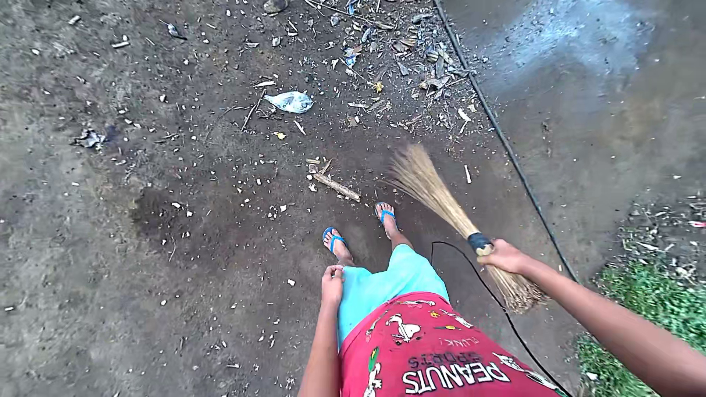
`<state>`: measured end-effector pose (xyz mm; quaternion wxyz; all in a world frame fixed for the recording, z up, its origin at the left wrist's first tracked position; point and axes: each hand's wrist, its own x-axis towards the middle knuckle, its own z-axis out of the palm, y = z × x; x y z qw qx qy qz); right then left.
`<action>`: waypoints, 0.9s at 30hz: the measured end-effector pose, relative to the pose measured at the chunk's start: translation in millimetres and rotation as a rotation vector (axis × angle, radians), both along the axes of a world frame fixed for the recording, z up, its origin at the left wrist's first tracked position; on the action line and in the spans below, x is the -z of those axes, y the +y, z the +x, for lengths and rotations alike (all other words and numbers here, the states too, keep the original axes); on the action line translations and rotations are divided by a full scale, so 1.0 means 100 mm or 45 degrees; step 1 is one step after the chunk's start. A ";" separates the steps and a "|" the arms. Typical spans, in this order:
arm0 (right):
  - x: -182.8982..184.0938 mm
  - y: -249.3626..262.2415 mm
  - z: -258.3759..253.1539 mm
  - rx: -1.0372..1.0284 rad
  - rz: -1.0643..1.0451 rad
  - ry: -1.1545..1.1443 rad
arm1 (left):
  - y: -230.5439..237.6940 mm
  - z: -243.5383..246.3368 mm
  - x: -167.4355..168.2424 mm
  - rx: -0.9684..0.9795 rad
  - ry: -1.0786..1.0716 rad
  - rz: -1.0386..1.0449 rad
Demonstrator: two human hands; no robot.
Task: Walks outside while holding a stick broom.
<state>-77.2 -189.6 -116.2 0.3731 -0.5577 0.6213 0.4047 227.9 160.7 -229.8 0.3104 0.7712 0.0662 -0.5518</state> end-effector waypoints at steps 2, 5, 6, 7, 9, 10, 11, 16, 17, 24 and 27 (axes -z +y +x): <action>-0.12 0.20 -0.20 0.175 -0.097 0.155 | 0.27 0.18 0.04 -0.031 0.054 -0.005; -0.08 0.50 -0.14 0.479 -0.230 0.244 | 0.77 0.30 0.09 -0.097 0.042 0.051; 0.01 0.63 -0.01 0.580 -0.246 0.236 | 0.94 0.28 0.09 -0.151 0.022 0.082; 0.12 0.79 0.17 0.677 -0.236 0.209 | 1.12 0.24 0.07 -0.202 0.010 0.117; 0.35 1.12 0.67 0.826 -0.135 0.088 | 1.44 0.16 0.01 -0.287 0.014 0.176; 0.42 1.28 0.99 0.859 -0.034 -0.001 | 1.57 0.12 -0.03 -0.320 0.020 0.199; 0.47 1.44 1.33 0.852 0.104 -0.109 | 1.68 0.08 -0.08 -0.353 0.036 0.211; 0.65 2.39 2.73 0.839 0.778 -0.685 | 2.02 -0.06 -0.30 -0.452 0.061 0.345; 0.67 2.46 2.89 0.946 0.869 -0.765 | 2.05 -0.03 -0.31 -0.424 0.062 0.367; 0.46 2.18 1.71 0.911 0.845 -0.845 | 1.73 0.48 -0.09 -0.132 0.036 0.215; 0.00 2.12 0.95 0.714 0.550 -0.627 | 1.38 0.68 -0.11 -0.103 -0.028 0.046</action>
